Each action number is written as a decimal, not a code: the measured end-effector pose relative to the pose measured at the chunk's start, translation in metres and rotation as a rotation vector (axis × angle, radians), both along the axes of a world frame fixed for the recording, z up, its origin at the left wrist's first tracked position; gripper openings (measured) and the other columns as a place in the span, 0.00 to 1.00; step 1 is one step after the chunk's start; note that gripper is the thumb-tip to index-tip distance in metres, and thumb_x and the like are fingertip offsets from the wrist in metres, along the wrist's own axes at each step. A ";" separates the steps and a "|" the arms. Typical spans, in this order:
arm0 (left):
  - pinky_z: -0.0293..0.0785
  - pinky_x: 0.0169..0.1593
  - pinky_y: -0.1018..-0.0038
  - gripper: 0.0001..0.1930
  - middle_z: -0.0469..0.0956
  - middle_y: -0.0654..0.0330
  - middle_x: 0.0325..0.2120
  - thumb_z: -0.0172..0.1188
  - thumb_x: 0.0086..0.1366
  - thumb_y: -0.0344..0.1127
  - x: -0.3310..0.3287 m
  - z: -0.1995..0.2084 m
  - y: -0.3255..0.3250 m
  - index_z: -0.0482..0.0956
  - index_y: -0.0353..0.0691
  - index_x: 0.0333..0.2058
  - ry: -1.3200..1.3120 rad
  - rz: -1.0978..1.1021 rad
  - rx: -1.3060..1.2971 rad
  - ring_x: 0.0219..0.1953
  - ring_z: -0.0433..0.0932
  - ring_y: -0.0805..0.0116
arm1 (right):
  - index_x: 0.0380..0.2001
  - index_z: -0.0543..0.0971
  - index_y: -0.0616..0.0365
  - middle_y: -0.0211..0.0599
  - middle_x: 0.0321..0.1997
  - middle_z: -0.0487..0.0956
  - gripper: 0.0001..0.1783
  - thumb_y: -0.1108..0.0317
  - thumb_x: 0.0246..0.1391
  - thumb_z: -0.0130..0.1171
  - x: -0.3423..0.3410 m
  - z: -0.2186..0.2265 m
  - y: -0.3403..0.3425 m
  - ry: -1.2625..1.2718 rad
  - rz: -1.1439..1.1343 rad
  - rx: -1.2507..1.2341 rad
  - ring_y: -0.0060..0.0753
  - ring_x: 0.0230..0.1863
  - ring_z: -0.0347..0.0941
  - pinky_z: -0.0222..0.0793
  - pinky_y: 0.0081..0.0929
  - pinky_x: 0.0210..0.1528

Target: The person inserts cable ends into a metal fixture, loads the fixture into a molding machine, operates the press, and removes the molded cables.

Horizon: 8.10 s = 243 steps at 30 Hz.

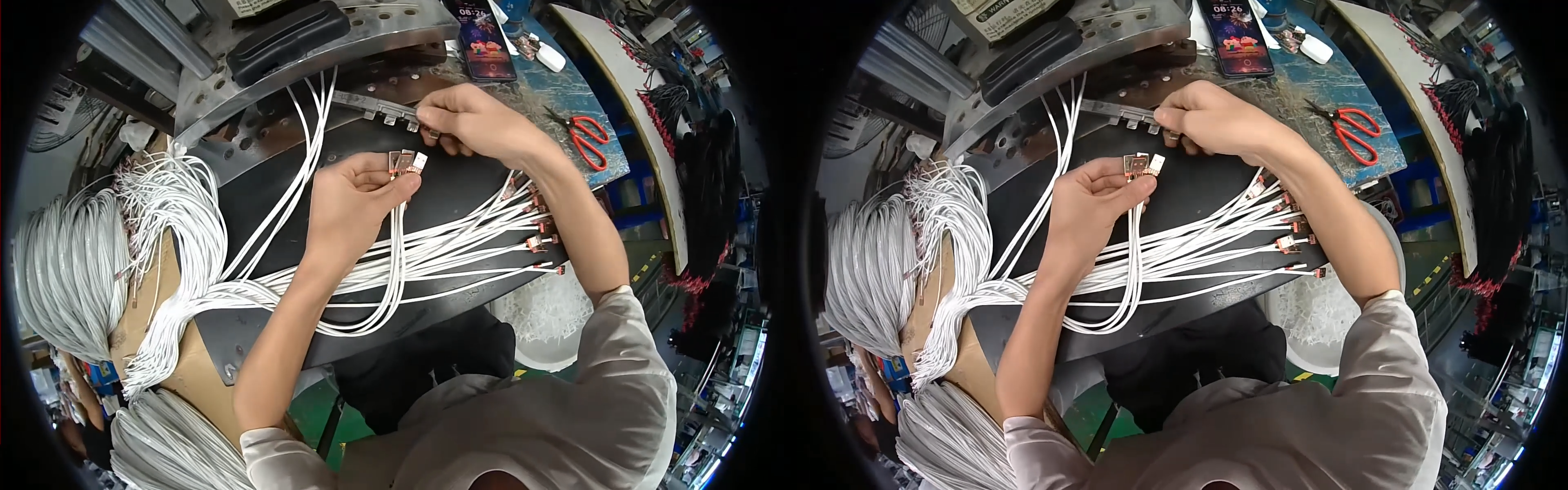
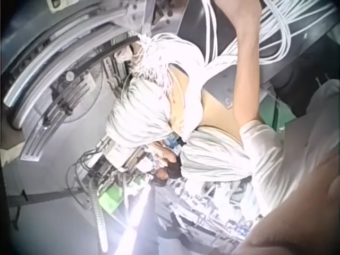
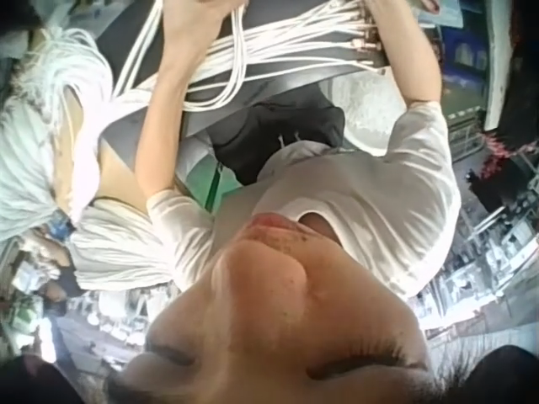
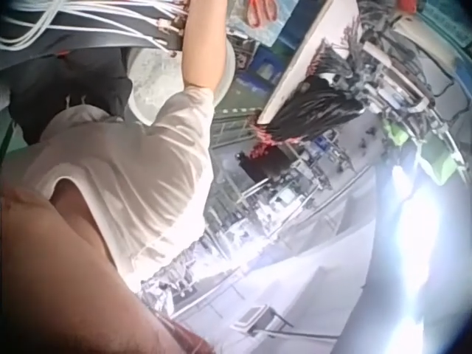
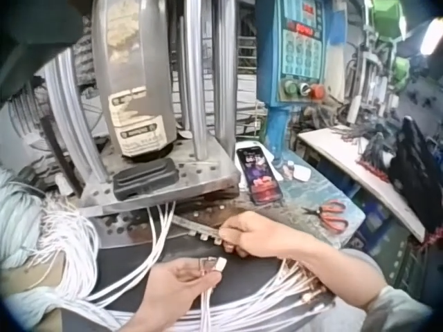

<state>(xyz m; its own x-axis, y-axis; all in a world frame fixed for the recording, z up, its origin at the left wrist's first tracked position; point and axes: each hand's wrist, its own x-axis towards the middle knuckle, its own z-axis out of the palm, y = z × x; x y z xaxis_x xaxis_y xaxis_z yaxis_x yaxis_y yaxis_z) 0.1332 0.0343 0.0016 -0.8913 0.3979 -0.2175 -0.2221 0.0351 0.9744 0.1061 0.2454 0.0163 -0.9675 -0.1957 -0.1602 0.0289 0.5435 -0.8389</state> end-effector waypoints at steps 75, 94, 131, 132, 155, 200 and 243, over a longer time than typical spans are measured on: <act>0.79 0.36 0.80 0.13 0.83 0.60 0.33 0.68 0.63 0.31 0.007 0.004 -0.009 0.81 0.30 0.43 -0.124 0.051 0.158 0.31 0.79 0.78 | 0.48 0.79 0.64 0.32 0.29 0.82 0.21 0.71 0.51 0.72 0.029 -0.004 -0.009 0.004 0.035 -0.410 0.13 0.26 0.72 0.67 0.15 0.28; 0.78 0.32 0.73 0.15 0.81 0.53 0.35 0.63 0.67 0.39 -0.009 0.033 -0.031 0.81 0.32 0.44 -0.025 -0.289 -0.488 0.32 0.80 0.70 | 0.43 0.83 0.64 0.38 0.35 0.85 0.17 0.73 0.48 0.72 0.006 0.014 0.011 -0.156 0.128 -0.235 0.20 0.30 0.77 0.71 0.18 0.32; 0.65 0.59 0.58 0.17 0.74 0.48 0.52 0.63 0.63 0.34 0.024 0.044 -0.104 0.78 0.33 0.48 1.093 0.144 -0.947 0.56 0.71 0.48 | 0.33 0.82 0.62 0.42 0.33 0.82 0.07 0.70 0.52 0.65 -0.013 0.060 0.037 0.250 0.417 0.168 0.49 0.32 0.77 0.71 0.40 0.39; 0.66 0.57 0.59 0.17 0.74 0.50 0.50 0.65 0.60 0.33 0.041 0.037 -0.076 0.78 0.35 0.47 1.186 0.001 -0.853 0.55 0.71 0.50 | 0.34 0.81 0.64 0.44 0.32 0.82 0.08 0.69 0.54 0.63 -0.003 0.062 0.055 0.173 0.375 0.247 0.47 0.33 0.78 0.71 0.38 0.40; 0.78 0.36 0.55 0.14 0.79 0.44 0.22 0.57 0.65 0.37 -0.107 0.017 0.026 0.80 0.33 0.24 1.151 0.207 -0.844 0.28 0.80 0.45 | 0.51 0.76 0.61 0.36 0.50 0.79 0.21 0.63 0.58 0.62 -0.172 0.012 0.010 0.846 0.186 0.462 0.28 0.50 0.73 0.71 0.31 0.51; 0.73 0.29 0.72 0.10 0.78 0.55 0.31 0.53 0.71 0.35 0.233 -0.138 -0.131 0.72 0.34 0.43 -0.355 0.904 0.199 0.28 0.77 0.68 | 0.67 0.63 0.56 0.35 0.69 0.67 0.41 0.37 0.62 0.44 0.270 -0.184 0.003 -0.429 -0.695 -1.163 0.40 0.70 0.60 0.51 0.41 0.71; 0.72 0.34 0.80 0.05 0.82 0.56 0.28 0.64 0.61 0.22 0.031 0.027 -0.089 0.82 0.29 0.37 0.858 0.378 -0.242 0.26 0.77 0.74 | 0.41 0.79 0.65 0.34 0.27 0.80 0.16 0.65 0.53 0.68 0.036 0.060 0.010 0.149 0.598 0.206 0.21 0.26 0.75 0.69 0.22 0.29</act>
